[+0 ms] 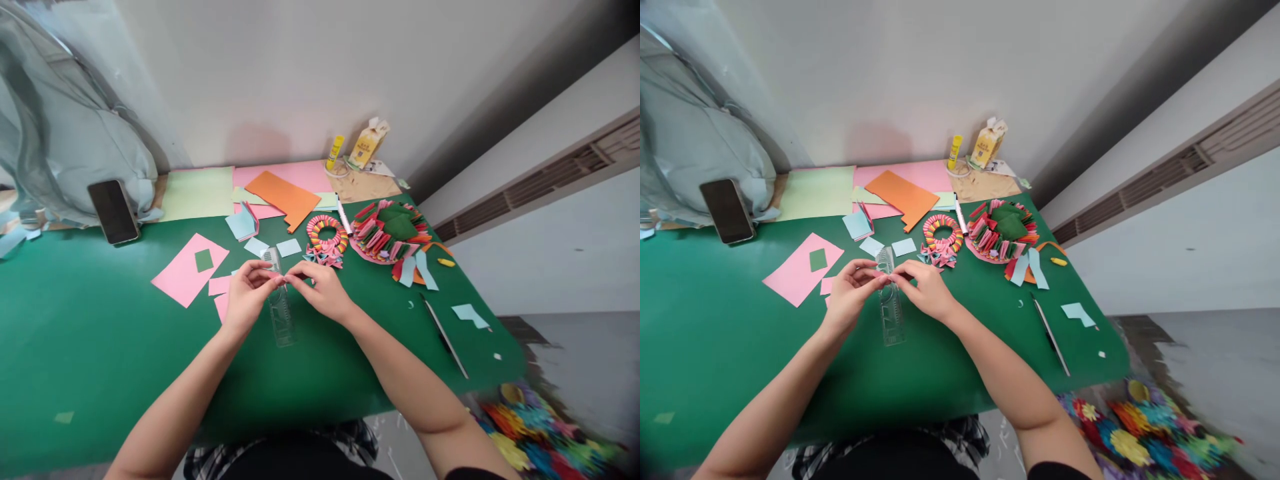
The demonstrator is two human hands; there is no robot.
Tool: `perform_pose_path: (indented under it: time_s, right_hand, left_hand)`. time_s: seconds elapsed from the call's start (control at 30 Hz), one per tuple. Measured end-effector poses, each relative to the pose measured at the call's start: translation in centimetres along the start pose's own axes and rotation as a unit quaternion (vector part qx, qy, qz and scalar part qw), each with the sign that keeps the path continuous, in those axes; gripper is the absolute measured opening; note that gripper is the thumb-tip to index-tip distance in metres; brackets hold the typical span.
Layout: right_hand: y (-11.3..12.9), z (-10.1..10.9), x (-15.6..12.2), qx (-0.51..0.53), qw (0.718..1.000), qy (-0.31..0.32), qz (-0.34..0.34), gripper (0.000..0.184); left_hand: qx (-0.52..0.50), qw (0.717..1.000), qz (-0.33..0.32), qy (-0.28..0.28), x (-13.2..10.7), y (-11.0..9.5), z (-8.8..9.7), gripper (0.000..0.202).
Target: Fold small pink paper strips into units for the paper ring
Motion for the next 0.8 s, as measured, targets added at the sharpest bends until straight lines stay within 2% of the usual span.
perform_pose_path:
  time_s: [0.4, 0.6, 0.8]
  right_hand:
    - [0.24, -0.46, -0.17, -0.043, 0.999, 0.001, 0.025, 0.022]
    - [0.34, -0.17, -0.22, -0.058, 0.995, 0.038, 0.077, 0.018]
    - [0.22, -0.07, -0.25, -0.087, 0.991, 0.032, 0.093, 0.020]
  left_hand:
    - [0.004, 1.000, 0.007, -0.005, -0.14, 0.28, -0.39, 0.038]
    - [-0.017, 0.999, 0.028, -0.006, 0.09, 0.20, -0.09, 0.041]
    - [-0.019, 0.999, 0.027, -0.007, 0.11, 0.12, -0.05, 0.040]
Point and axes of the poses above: each hand's wrist, its own x-axis towards the middle knuckle, its own z-axis out of the back of the hand, y = z × x, the point moved 4 cm from there along x, towards the middle knuckle, and after that the axes turned 6 degrees about z, right-handed, at the moved point
